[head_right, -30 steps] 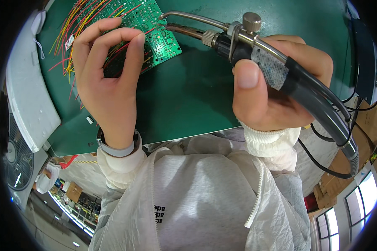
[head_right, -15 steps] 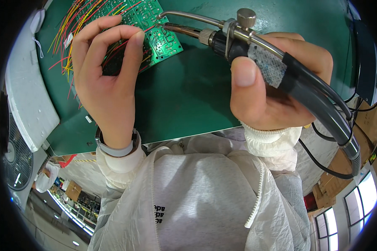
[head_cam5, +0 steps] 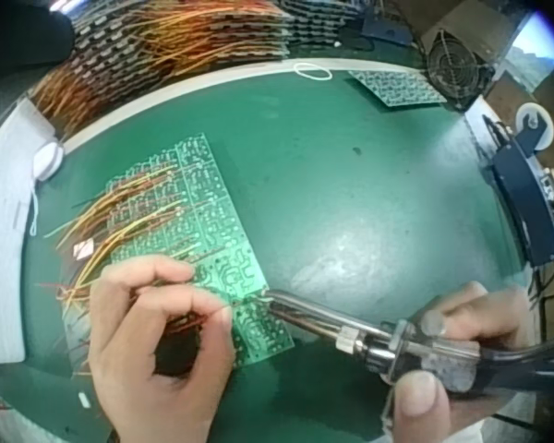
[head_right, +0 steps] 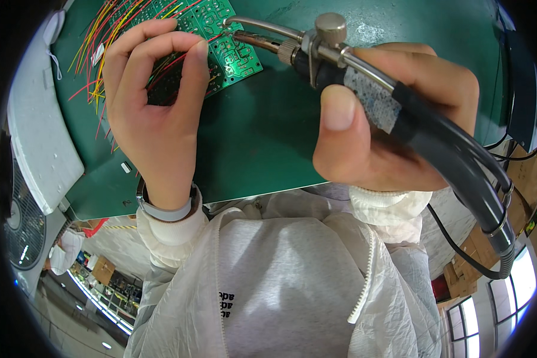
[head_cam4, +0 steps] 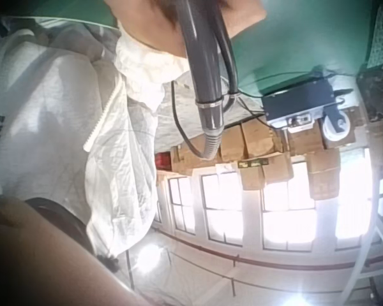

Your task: The person solders multiple wires to a green printed circuit board with a soldering iron.

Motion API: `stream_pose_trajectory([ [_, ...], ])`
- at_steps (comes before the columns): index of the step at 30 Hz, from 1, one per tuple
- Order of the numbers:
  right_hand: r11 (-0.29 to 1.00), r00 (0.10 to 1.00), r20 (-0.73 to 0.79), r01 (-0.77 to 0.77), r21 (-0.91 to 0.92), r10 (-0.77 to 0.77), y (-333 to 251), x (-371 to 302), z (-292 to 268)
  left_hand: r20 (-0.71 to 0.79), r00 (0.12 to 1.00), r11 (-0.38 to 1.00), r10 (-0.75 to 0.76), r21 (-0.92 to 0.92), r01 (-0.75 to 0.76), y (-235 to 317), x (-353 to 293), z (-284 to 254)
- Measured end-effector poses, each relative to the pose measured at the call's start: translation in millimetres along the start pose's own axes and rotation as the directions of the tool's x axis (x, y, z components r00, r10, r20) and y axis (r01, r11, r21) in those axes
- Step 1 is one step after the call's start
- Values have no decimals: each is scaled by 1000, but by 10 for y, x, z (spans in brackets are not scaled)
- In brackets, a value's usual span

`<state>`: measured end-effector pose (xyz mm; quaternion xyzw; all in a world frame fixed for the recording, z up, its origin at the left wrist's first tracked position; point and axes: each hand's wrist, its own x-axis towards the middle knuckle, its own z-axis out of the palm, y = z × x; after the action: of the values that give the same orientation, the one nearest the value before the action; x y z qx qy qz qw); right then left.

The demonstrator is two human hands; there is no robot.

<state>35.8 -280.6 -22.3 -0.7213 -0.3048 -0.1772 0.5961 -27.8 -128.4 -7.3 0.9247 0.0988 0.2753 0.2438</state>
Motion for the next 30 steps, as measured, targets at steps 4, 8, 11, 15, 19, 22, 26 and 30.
stream_pose_trajectory([
  [4,999,1000,13,-18,-30,18,-31,19,7,141,990,988,-18,156,-4,38,35,-30],
  [8,999,999,4,-33,-17,33,-41,15,31,126,991,998,-53,-25,56,-84,-37,23],
  [11,999,1000,-7,-23,30,23,37,-8,17,-34,998,991,49,-127,-53,-144,-67,96],
  [15,999,999,-28,17,31,-16,69,-20,39,9,1000,997,23,-79,-22,-41,-19,47],
  [19,995,995,-36,96,5,-96,123,-27,24,-163,987,982,11,-186,-42,-181,-84,156],
  [22,992,997,-58,51,115,-45,86,-7,-52,0,1000,994,-20,-107,20,-138,-50,80],
  [26,981,979,-175,-75,181,107,99,-54,-48,88,996,999,30,11,-31,-51,-21,36],
  [30,989,981,-155,-105,104,120,38,2,10,26,999,999,-33,19,32,-107,-41,92],
])
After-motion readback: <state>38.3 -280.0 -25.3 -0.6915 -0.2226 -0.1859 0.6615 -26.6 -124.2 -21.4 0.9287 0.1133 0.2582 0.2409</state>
